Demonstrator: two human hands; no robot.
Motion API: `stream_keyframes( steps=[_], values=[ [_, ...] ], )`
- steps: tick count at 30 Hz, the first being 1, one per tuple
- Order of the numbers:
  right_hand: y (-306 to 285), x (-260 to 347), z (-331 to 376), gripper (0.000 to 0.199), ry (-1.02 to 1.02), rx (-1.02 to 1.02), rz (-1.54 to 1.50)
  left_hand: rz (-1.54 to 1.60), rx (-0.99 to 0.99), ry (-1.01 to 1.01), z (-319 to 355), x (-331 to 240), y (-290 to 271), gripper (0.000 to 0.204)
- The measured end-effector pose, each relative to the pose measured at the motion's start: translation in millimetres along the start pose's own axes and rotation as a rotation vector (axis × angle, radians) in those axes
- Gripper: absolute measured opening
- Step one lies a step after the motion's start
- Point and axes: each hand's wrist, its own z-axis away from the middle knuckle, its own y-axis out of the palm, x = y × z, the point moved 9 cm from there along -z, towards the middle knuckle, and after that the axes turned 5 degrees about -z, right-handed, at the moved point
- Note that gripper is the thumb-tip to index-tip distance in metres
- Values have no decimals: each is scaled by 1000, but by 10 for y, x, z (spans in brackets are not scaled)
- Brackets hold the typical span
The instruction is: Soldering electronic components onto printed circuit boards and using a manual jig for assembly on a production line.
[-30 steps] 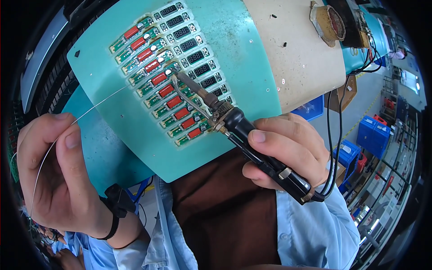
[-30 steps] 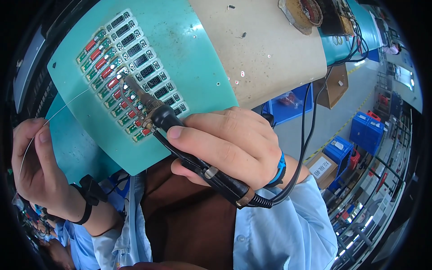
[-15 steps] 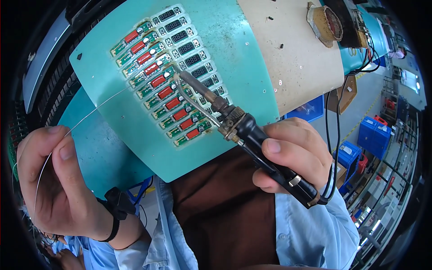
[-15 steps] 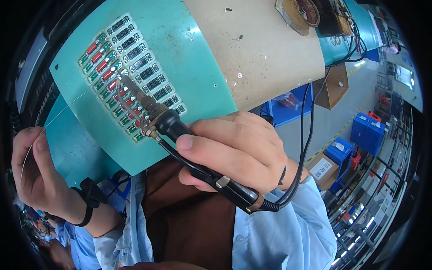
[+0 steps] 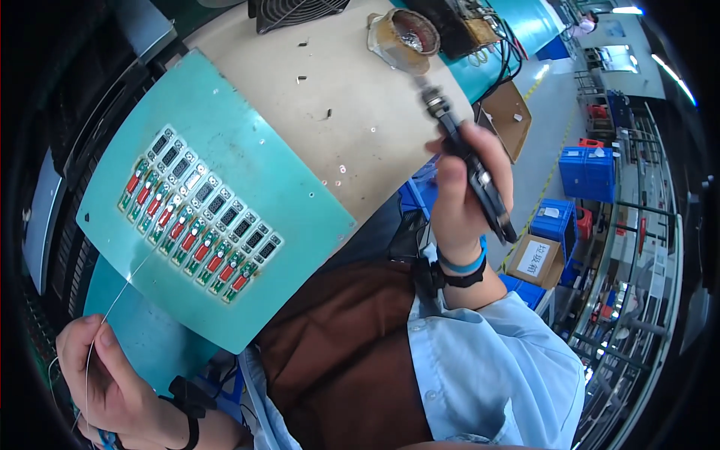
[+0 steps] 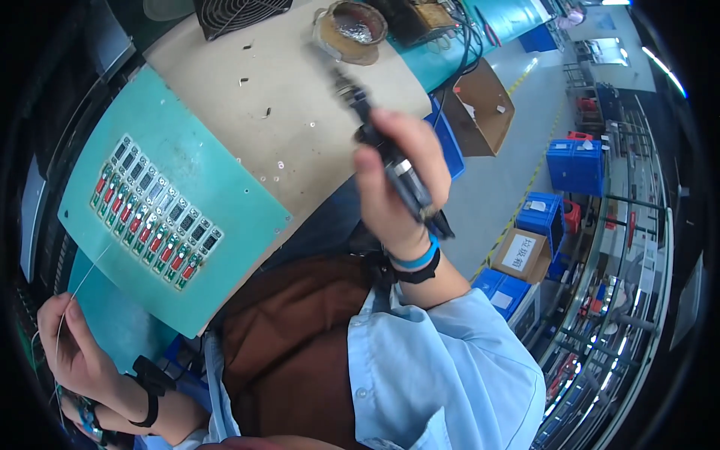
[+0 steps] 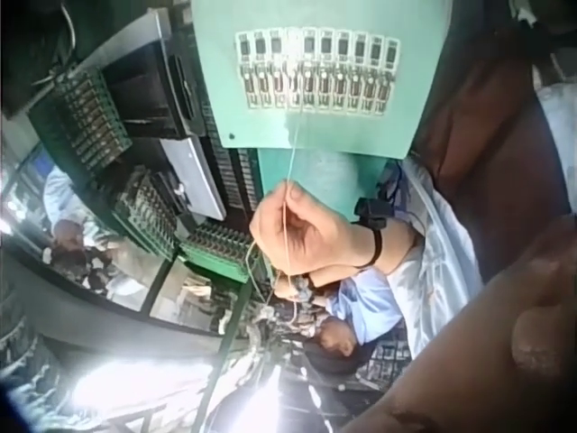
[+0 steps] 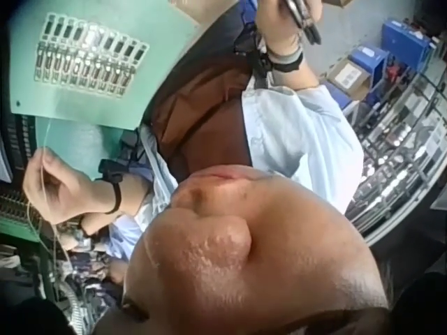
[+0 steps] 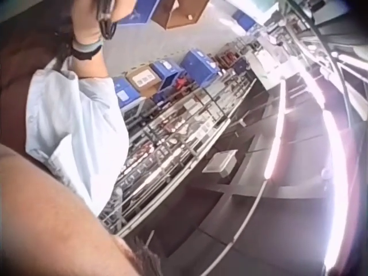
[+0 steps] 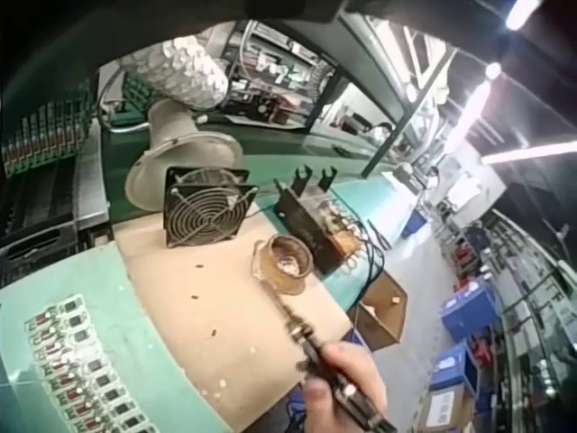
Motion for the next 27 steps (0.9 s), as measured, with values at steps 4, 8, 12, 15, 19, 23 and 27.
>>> stream_keyframes(
  steps=[4, 8, 12, 15, 19, 23, 27],
  values=[
    [-231, -406, 22, 38, 85, -250, 115, 14, -17, 6, -10, -25, -6, 14],
    [-136, -392, 48, 37, 142, -227, 10, -4, -27, 13, -49, -76, 69, 15],
    [38, 120, 11, 46, 33, -54, -120, -36, -36, -43, -68, -139, 36, 16],
    [219, 582, -62, 49, -80, 155, -110, 26, -58, 6, -128, -201, 52, 17],
    [570, 953, -106, 42, -114, 426, -255, 9, -83, 40, -159, -246, 81, 17],
    [805, 1040, -46, 42, -109, 571, -346, 8, -74, 65, -183, -264, 101, 17],
    [929, 1076, -19, 44, -162, 634, -333, 25, -67, 62, -180, -218, 111, 18]
  ],
)
